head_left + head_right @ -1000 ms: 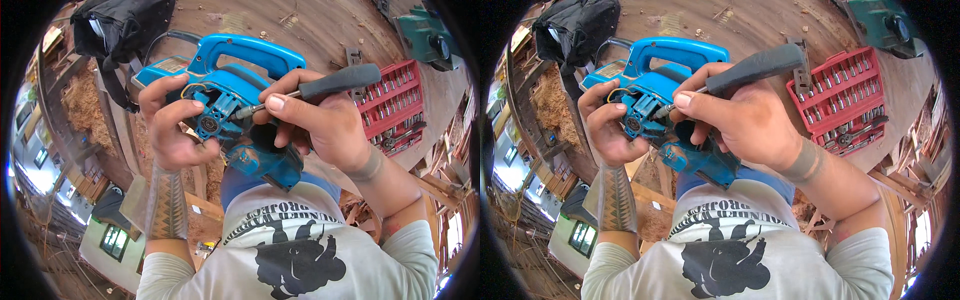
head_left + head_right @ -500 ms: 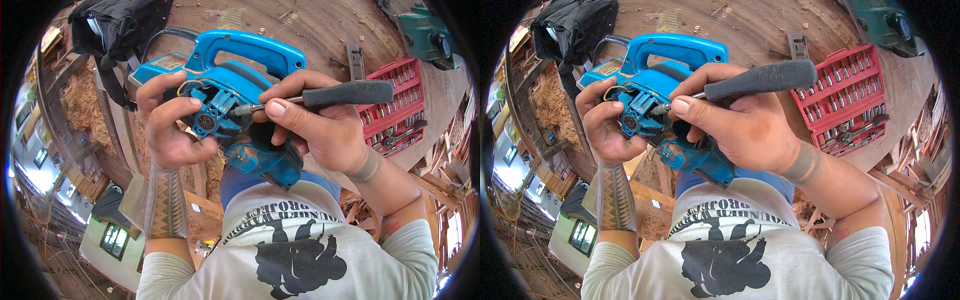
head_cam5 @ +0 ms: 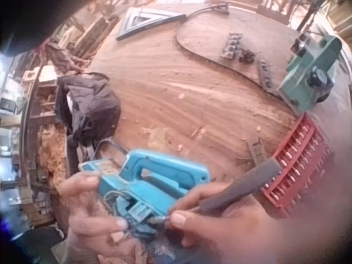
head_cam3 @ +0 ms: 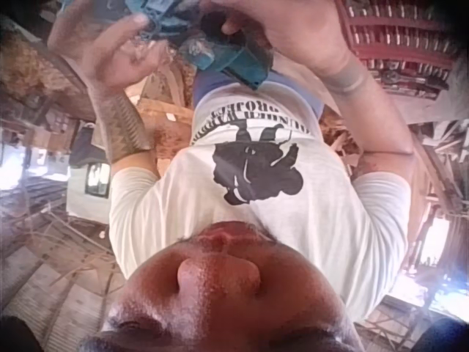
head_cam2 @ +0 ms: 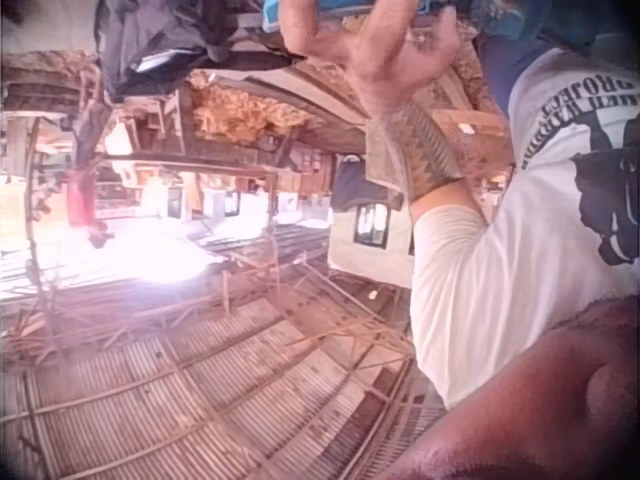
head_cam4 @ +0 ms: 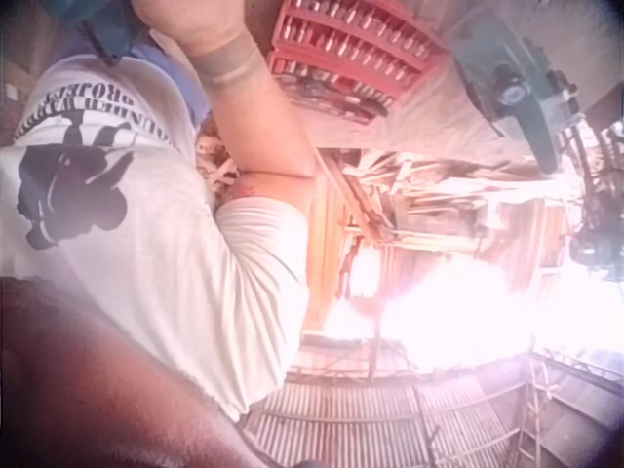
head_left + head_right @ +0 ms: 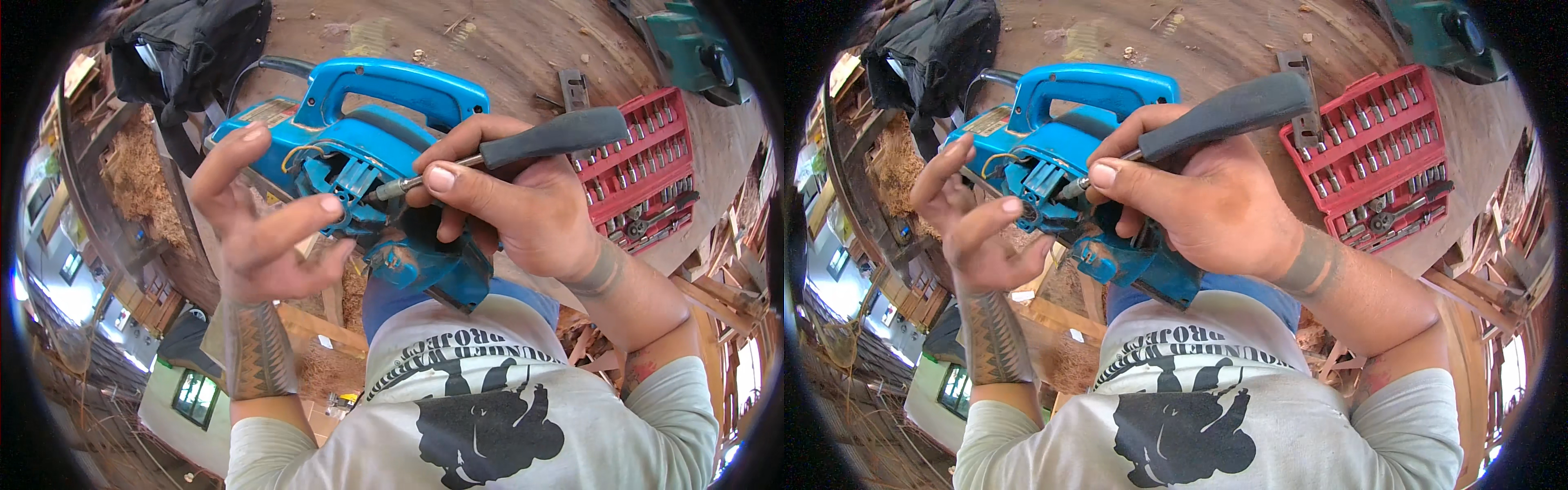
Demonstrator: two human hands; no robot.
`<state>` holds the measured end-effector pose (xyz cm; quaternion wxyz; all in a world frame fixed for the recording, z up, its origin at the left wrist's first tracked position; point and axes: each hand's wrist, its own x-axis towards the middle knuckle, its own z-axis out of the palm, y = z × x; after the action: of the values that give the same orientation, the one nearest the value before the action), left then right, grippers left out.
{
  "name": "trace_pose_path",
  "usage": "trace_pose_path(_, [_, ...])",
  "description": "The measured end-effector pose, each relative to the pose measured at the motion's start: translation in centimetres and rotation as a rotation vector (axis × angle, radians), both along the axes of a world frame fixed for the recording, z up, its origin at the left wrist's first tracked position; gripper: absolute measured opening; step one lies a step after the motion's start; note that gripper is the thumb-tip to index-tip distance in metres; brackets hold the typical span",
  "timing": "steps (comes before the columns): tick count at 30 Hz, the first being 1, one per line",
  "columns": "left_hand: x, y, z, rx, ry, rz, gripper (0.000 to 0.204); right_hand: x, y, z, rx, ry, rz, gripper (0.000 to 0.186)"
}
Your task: The person disassembles and services a handheld electric planer by removing and reinserting internal components and using a screwdriver to adjust the motor assembly.
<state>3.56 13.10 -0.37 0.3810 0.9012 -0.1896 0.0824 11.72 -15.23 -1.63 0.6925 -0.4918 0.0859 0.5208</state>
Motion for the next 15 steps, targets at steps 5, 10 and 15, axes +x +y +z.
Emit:
trace_pose_path(5, [3.7,-1.2,5.8,0.386,0.154,-0.161,0.047,0.0,0.2,0.2,0.019,-0.016,0.002,0.028])
trace_pose_path(10, [8.8,-1.9,7.3,0.572,0.345,-0.424,0.049,0.1,0.1,0.4,0.011,0.006,-0.051,0.023])
trace_pose_path(15, [9.9,-1.2,7.3,0.586,0.405,-0.451,0.043,0.0,-0.3,0.1,0.025,0.004,-0.028,0.031])
